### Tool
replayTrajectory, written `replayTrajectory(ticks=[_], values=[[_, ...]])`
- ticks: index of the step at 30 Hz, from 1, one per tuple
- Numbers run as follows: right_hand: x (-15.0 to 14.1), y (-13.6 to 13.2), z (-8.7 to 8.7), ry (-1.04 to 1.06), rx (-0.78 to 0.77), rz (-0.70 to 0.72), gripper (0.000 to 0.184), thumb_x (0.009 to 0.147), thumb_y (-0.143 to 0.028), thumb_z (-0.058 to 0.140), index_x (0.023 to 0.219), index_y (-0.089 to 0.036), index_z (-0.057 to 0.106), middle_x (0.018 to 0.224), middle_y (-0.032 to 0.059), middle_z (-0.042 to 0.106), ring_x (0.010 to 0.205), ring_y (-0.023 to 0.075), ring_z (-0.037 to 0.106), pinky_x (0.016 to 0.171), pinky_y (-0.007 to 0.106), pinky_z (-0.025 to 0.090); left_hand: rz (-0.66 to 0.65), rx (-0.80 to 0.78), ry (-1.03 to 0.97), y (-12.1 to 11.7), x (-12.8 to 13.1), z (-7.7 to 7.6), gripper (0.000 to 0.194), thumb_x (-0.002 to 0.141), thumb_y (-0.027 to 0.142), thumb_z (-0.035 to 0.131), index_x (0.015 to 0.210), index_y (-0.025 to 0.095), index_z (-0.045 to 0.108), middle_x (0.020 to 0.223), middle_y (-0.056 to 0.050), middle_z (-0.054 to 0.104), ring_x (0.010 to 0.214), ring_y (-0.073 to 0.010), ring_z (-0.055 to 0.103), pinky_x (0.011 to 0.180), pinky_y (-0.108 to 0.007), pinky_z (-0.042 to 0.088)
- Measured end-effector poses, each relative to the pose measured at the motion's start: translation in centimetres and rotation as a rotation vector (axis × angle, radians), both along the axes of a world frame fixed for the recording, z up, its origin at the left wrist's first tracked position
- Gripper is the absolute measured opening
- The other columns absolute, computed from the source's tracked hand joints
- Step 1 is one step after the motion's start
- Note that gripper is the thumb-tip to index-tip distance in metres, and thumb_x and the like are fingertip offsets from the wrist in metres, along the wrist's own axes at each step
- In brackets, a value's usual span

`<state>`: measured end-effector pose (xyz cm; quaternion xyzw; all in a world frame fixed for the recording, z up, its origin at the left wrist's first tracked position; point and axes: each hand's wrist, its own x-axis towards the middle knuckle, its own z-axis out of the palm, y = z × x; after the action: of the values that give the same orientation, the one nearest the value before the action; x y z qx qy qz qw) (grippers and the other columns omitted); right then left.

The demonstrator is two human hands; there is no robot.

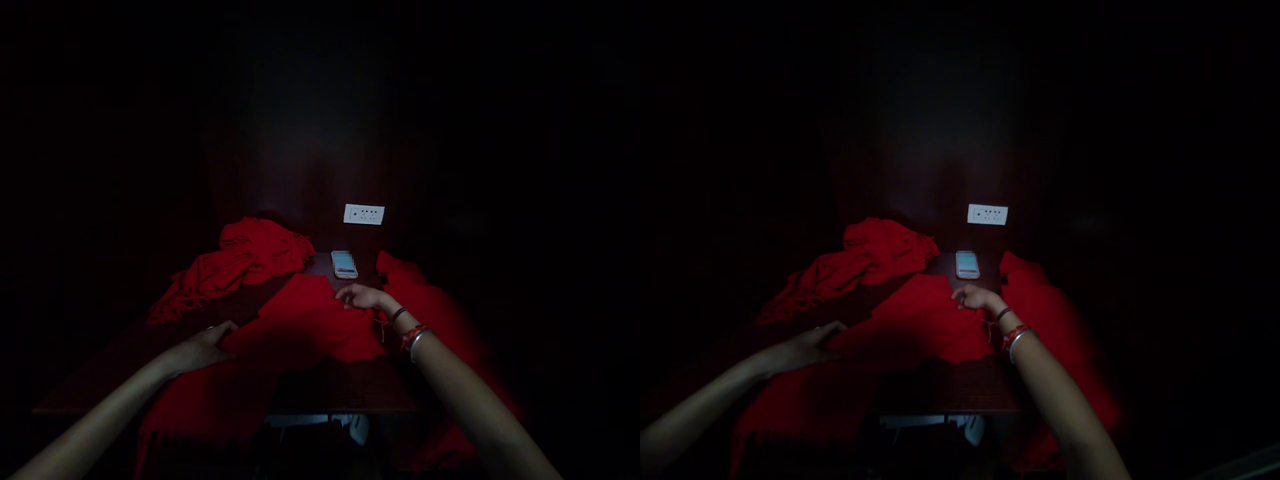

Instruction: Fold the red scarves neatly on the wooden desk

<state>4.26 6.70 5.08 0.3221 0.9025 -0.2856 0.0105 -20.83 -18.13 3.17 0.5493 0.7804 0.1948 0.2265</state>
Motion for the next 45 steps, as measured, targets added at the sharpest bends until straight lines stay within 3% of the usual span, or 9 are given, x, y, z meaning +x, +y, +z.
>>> replayTrajectory(ticks=[3,6,13,17,22,29,33,40,45], values=[[-0.7,-0.6,0.0,-0.027,0.098,-0.001,0.036,0.068,-0.015,0.051,0.104,-0.015,0.053,0.092,0.0047,0.06,0.077,0.011,0.054,0.065,0.016,0.038,-0.113,-0.031,-0.043,1.2,0.4,0.5,0.034,0.063,0.042,0.049,0.089,0.02,0.05,0.088,0.0,0.056,0.08,-0.0159,0.051,0.069,-0.022,0.037],[-1.8,-0.8,0.0,0.016,0.209,-0.117,0.03,0.073,-0.018,0.046,0.102,-0.014,0.055,0.102,0.007,0.056,0.087,0.0137,0.052,0.07,0.017,0.037,-0.082,0.018,0.049,3.5,1.1,-0.3,0.022,0.067,0.036,0.045,0.081,0.019,0.049,0.079,0.002,0.056,0.075,-0.0144,0.051,0.064,-0.021,0.037],[-3.3,-0.8,-1.1,-0.03,0.183,-0.12,0.024,0.063,-0.01,0.053,0.085,-0.013,0.062,0.082,0.0027,0.063,0.071,0.0122,0.055,0.058,0.015,0.038,0.087,0.072,0.179,8.1,2.0,-2.3,0.007,0.067,0.015,0.04,0.068,0.019,0.045,0.067,0.001,0.053,0.065,-0.0112,0.052,0.056,-0.018,0.034],[-3.5,0.3,-1.6,0.012,0.215,-0.167,0.024,0.072,-0.012,0.042,0.088,-0.015,0.06,0.087,0.0021,0.062,0.075,0.0102,0.055,0.06,0.014,0.038,0.06,0.067,0.205,8.1,1.9,-1.7,0.015,0.066,0.017,0.044,0.081,0.02,0.043,0.069,0.002,0.053,0.064,-0.0123,0.052,0.056,-0.019,0.035],[-4.9,1.9,-2.2,0.005,0.305,-0.331,0.029,0.07,-0.016,0.047,0.097,-0.01,0.056,0.099,0.014,0.057,0.088,0.0185,0.053,0.066,0.02,0.039,0.023,0.075,0.224,8.2,1.7,-1.7,0.037,0.066,0.018,0.045,0.102,0.018,0.038,0.073,0.001,0.054,0.067,-0.0131,0.053,0.059,-0.02,0.037],[-6.0,2.9,-1.9,0.021,0.399,-0.462,0.033,0.075,-0.013,0.039,0.105,-0.011,0.05,0.101,0.0149,0.055,0.094,0.0198,0.051,0.071,0.023,0.039,-0.055,0.254,0.517,8.6,3.1,-1.5,0.025,0.078,0.018,0.032,0.088,0.019,0.055,0.085,-0.004,0.054,0.082,-0.0143,0.05,0.074,-0.023,0.036],[-5.9,3.2,-1.6,0.034,0.45,-0.439,0.032,0.076,-0.016,0.039,0.106,-0.012,0.049,0.106,0.0141,0.052,0.095,0.0212,0.05,0.073,0.025,0.039,-0.034,0.311,0.704,8.5,4.7,-1.9,0.035,0.08,0.024,0.033,0.113,0.023,0.043,0.104,-0.008,0.046,0.092,-0.0183,0.045,0.072,-0.027,0.038],[-3.9,0.4,-1.6,-0.073,0.426,-0.332,0.039,0.077,-0.036,0.041,0.107,-0.012,0.047,0.107,0.0153,0.051,0.095,0.0196,0.05,0.076,0.025,0.038,0.083,0.234,0.616,9.4,3.1,-5.8,0.052,0.078,0.02,0.03,0.128,0.025,0.017,0.126,-0.01,0.03,0.115,-0.0238,0.027,0.086,-0.042,0.028],[-0.9,-1.0,-0.4,-0.246,0.358,-0.289,0.035,0.066,-0.026,0.055,0.098,-0.013,0.054,0.098,0.0117,0.058,0.087,0.0193,0.055,0.066,0.021,0.041,-0.006,0.379,0.679,9.1,3.3,-5.5,0.057,0.076,0.021,0.032,0.129,0.022,0.013,0.134,-0.007,0.017,0.121,-0.0234,0.011,0.092,-0.043,0.019]])
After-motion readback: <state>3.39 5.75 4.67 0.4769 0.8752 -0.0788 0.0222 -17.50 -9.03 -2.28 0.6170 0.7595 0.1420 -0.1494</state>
